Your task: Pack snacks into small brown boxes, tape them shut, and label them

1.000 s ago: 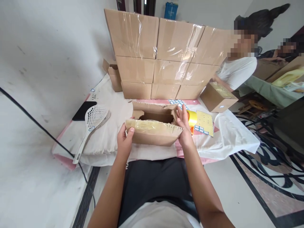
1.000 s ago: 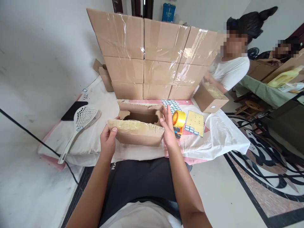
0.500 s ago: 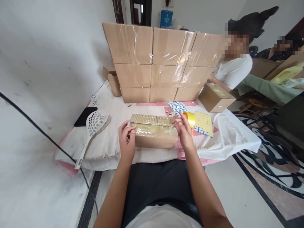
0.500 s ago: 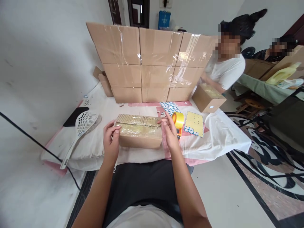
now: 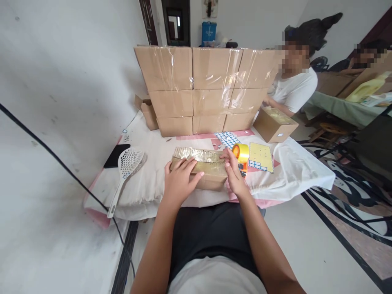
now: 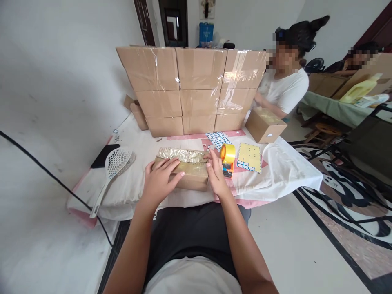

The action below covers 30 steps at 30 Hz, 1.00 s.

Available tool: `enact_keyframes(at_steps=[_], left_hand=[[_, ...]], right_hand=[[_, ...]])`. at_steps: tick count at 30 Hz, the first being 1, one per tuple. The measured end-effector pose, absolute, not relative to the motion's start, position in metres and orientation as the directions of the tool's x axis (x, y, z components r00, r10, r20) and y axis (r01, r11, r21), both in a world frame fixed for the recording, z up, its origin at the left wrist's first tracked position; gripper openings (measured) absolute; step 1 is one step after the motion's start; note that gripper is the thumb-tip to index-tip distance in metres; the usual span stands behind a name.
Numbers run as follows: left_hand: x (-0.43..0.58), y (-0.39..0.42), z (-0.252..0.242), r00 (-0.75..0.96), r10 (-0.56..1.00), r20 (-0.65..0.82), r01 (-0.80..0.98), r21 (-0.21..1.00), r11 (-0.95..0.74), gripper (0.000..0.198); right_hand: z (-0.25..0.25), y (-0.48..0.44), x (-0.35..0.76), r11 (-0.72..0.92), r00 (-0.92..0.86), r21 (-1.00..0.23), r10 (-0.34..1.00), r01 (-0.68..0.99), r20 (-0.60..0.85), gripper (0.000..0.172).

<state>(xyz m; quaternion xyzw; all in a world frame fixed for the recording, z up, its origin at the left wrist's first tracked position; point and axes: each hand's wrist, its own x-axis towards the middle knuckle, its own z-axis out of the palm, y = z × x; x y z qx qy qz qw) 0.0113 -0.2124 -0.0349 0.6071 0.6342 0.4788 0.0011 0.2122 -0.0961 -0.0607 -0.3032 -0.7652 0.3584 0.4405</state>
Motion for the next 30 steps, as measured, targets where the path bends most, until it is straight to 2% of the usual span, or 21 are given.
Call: enact_keyframes(at_steps=[5,9,11,13,16,18,20,24,30], left_hand=[[0.016,-0.218,-0.028,-0.216,0.824,0.523,0.898,0.437,-0.042,0.043],[0.02,-0.223,-0.029,-0.221,0.841,0.494,0.938,0.345,0.044,0.046],[0.019,-0.223,-0.034,-0.22,0.827,0.517,0.947,0.317,0.054,0.047],[0.018,-0.221,-0.039,-0.217,0.807,0.55,0.953,0.298,0.053,0.049],[0.019,-0.214,-0.046,-0.219,0.768,0.602,0.957,0.284,0.051,0.048],[0.021,-0.208,-0.049,-0.241,0.733,0.636,0.956,0.286,0.065,0.046],[0.023,-0.201,-0.052,-0.264,0.697,0.667,0.953,0.293,0.08,0.045],[0.019,-0.188,-0.056,-0.291,0.645,0.707,0.947,0.31,0.088,0.043],[-0.018,-0.17,-0.059,-0.339,0.602,0.723,0.935,0.329,0.132,0.041]], right_hand=[[-0.061,-0.097,0.208,0.599,-0.41,-0.785,0.763,0.158,0.5,0.059],[-0.064,-0.102,0.217,0.574,-0.366,-0.814,0.779,0.088,0.509,0.056],[-0.071,-0.099,0.229,0.583,-0.201,-0.808,0.804,0.088,0.559,0.053],[-0.08,-0.088,0.244,0.576,0.034,-0.799,0.807,0.172,0.589,0.053],[-0.096,-0.063,0.264,0.445,0.22,-0.87,0.845,0.213,0.487,0.07],[-0.105,-0.048,0.27,0.357,0.186,-0.926,0.908,0.124,0.375,0.083],[-0.111,-0.037,0.269,0.307,0.093,-0.949,0.945,0.072,0.313,0.087],[-0.116,-0.026,0.255,0.321,0.007,-0.933,0.945,0.162,0.326,0.072],[-0.126,-0.016,0.241,0.301,0.124,-0.925,0.934,0.231,0.335,0.056]])
